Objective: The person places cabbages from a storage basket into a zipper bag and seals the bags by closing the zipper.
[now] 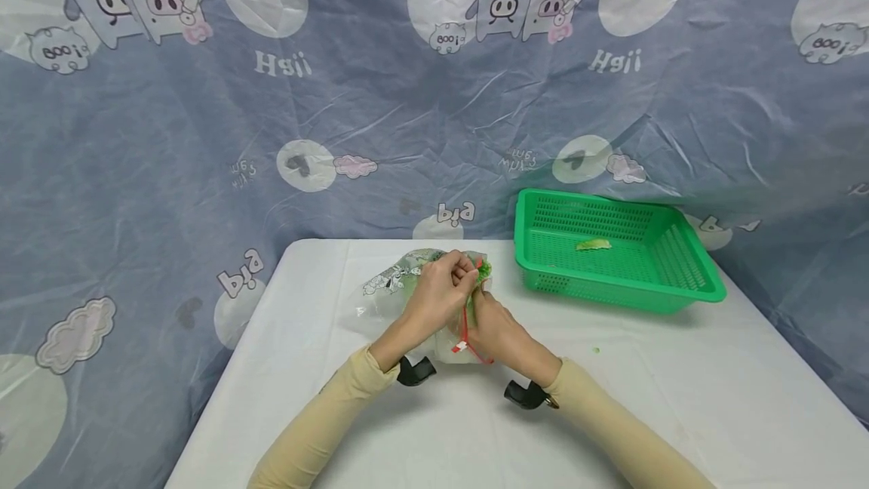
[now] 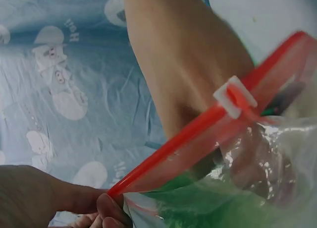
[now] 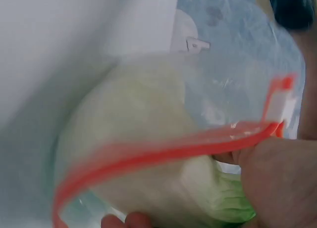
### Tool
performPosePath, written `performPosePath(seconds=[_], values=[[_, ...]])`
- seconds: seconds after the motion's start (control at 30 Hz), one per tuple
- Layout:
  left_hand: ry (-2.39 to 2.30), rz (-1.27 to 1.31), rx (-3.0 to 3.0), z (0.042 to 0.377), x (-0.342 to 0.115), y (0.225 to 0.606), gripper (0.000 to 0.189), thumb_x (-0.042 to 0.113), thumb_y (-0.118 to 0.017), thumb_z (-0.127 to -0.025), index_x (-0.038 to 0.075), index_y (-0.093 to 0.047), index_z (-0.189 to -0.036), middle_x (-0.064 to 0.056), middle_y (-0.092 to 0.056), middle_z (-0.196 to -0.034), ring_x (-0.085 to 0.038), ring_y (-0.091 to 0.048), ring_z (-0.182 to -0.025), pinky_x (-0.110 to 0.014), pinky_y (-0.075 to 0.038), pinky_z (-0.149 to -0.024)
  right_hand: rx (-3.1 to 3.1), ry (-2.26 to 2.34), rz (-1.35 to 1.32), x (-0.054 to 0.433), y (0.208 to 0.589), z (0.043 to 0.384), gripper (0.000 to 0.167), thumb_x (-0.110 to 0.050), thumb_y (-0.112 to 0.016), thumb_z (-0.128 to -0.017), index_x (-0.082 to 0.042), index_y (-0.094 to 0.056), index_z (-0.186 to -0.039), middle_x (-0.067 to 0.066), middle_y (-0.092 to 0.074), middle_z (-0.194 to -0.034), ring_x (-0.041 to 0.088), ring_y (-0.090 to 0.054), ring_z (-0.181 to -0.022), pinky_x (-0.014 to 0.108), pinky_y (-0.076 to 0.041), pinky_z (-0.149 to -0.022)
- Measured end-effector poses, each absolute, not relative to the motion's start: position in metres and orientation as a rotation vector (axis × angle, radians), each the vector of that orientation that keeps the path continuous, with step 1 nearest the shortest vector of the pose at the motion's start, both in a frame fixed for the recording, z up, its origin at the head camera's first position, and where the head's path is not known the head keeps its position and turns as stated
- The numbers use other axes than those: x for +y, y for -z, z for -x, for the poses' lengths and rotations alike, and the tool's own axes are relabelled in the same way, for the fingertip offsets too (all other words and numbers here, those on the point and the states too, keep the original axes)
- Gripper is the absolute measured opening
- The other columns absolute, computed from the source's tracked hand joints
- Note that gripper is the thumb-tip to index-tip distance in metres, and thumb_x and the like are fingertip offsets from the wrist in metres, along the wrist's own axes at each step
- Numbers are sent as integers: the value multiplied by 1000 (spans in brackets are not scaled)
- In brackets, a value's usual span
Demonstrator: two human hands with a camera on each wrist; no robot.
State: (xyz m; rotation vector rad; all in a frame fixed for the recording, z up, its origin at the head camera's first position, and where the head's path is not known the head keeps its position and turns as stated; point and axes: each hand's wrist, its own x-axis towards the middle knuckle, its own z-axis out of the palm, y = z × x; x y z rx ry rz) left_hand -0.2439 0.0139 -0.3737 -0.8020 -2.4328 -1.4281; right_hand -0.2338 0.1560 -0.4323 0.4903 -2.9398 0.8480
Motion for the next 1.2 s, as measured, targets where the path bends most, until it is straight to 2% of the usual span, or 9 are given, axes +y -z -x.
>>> performPosePath(seconds=[0.07, 0.13, 0.33, 0.43, 0.53, 0.73, 0.9, 1.07, 1.2], values=[[1430, 756, -2421, 246, 12, 374, 7, 12, -58, -95, 8, -61, -90, 0, -64, -77, -6, -58, -67, -20, -48, -63, -2963, -829, -491, 154, 431, 231, 73, -28, -66, -90, 9, -31, -143, 24, -58, -115, 30, -61, -98, 42, -52, -77], [1433, 742, -2423, 247, 11, 374, 7, 13, -58, -95, 8, -62, -91, 1, -63, -77, -6, -58, -68, -20, -48, -63, -2974, -838, -513, 155, 428, 231, 76, -29, -69, -88, 8, -31, -144, 21, -59, -113, 29, -62, -96, 41, -53, -76], [1405, 912, -2485, 240, 12, 370, 8, 14, -60, -94, 8, -63, -88, -2, -66, -80, -5, -56, -63, -20, -47, -57, -2945, -782, -712, 162, 426, 234, 18, -14, -55, -96, 2, -54, -105, 2, -47, -71, 12, -43, -61, 24, -37, -53], [1404, 968, -2506, 237, 13, 368, 9, 13, -61, -94, 8, -64, -88, -5, -67, -81, -4, -55, -62, -19, -46, -56, -2955, -653, -774, 164, 427, 234, 9, -10, -55, -95, -2, -55, -91, 1, -46, -72, 12, -39, -64, 22, -34, -54], [1419, 973, -2497, 235, 11, 366, 9, 12, -60, -94, 6, -63, -87, -7, -67, -77, -5, -57, -60, -19, -47, -56, -3043, -651, -732, 163, 423, 233, 13, -13, -56, -95, -5, -54, -86, 3, -48, -77, 14, -41, -66, 24, -34, -52], [1405, 910, -2470, 240, 7, 364, 10, 10, -60, -94, 6, -61, -86, -3, -65, -70, -5, -59, -61, -20, -47, -57, -3156, -881, -764, 171, 408, 238, 24, -26, -61, -94, -4, -56, -102, 3, -55, -74, 12, -50, -62, 25, -40, -54], [1404, 845, -2482, 244, 5, 365, 9, 12, -61, -94, 9, -61, -86, 1, -64, -71, -5, -58, -62, -20, -45, -55, -3136, -1212, -855, 191, 397, 241, 30, -14, -54, -95, 6, -58, -118, 14, -69, -86, 21, -69, -69, 27, -55, -59], [1409, 821, -2484, 243, 5, 364, 10, 12, -62, -93, 9, -61, -84, 0, -64, -70, -6, -57, -60, -20, -44, -53, -2926, -1201, -602, 196, 399, 245, 11, -12, -62, -92, -3, -64, -87, 12, -67, -71, 22, -68, -56, 26, -54, -51], [1404, 820, -2506, 241, 6, 364, 10, 13, -62, -93, 10, -61, -84, 2, -63, -69, -4, -57, -60, -19, -44, -53, -2787, -889, -444, 191, 412, 250, 25, -20, -73, -86, -10, -53, -74, 3, -58, -60, 9, -55, -46, 22, -42, -45]])
